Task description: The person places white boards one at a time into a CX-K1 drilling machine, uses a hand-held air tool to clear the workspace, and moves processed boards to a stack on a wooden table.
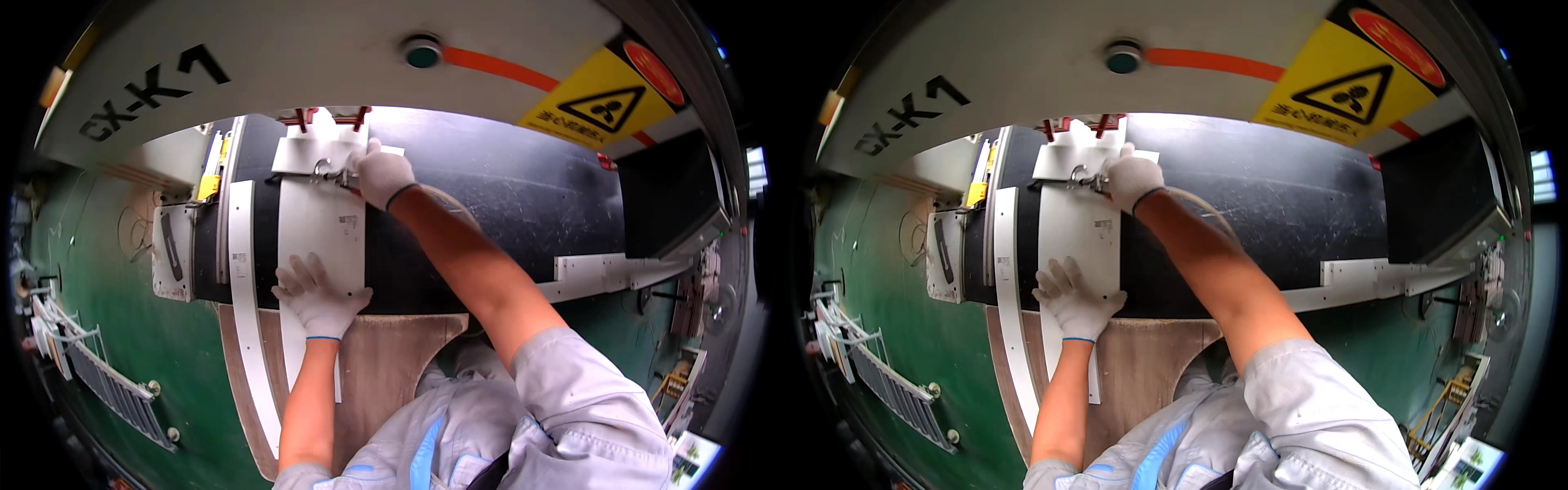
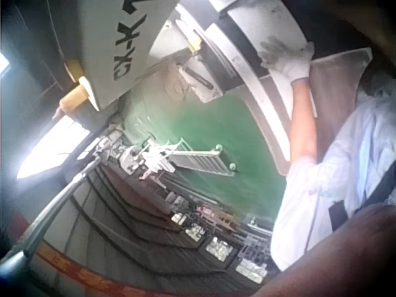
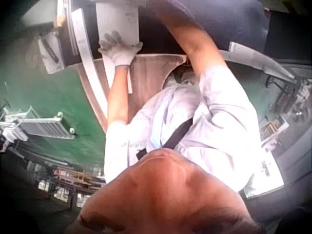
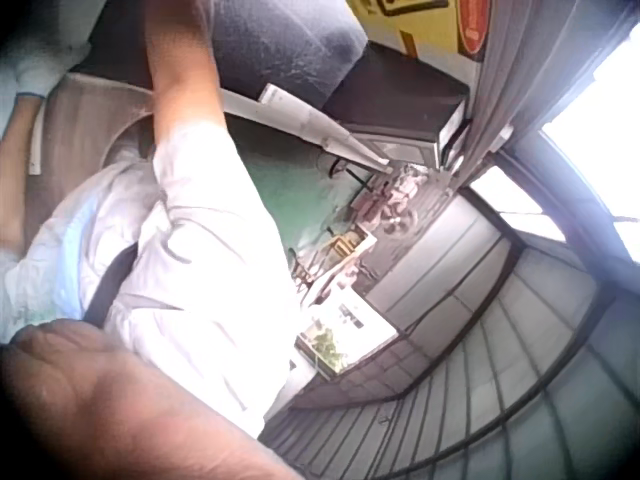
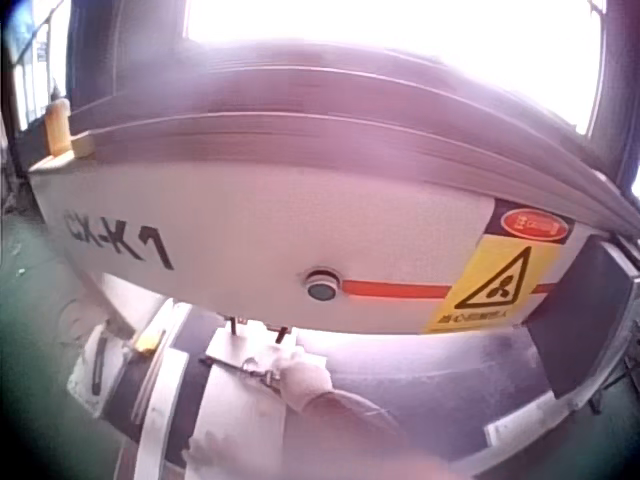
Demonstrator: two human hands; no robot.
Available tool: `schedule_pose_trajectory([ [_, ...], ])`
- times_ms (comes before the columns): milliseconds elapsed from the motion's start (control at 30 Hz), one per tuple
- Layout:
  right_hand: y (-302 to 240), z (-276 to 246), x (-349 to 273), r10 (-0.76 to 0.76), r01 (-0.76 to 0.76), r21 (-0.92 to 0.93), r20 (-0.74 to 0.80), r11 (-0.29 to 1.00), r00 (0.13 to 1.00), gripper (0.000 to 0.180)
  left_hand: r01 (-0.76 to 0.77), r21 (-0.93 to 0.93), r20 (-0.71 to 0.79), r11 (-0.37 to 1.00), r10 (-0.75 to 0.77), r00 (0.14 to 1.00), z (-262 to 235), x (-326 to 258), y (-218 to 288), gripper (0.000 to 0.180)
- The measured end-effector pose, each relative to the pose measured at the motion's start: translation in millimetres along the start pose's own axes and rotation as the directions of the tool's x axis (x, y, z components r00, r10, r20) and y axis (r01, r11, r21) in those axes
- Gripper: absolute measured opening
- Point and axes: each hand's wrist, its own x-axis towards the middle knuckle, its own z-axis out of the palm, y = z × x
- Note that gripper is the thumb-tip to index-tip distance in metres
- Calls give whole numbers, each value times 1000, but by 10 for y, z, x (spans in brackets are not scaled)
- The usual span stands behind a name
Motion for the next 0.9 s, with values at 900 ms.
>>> schedule_pose_trajectory([
  [900, -310, 59, 416, -33, 29, -154, -27, 988, 999, 25, 9, -41, 22, 999, -8, 1000, -43, -41, -140, 135],
])
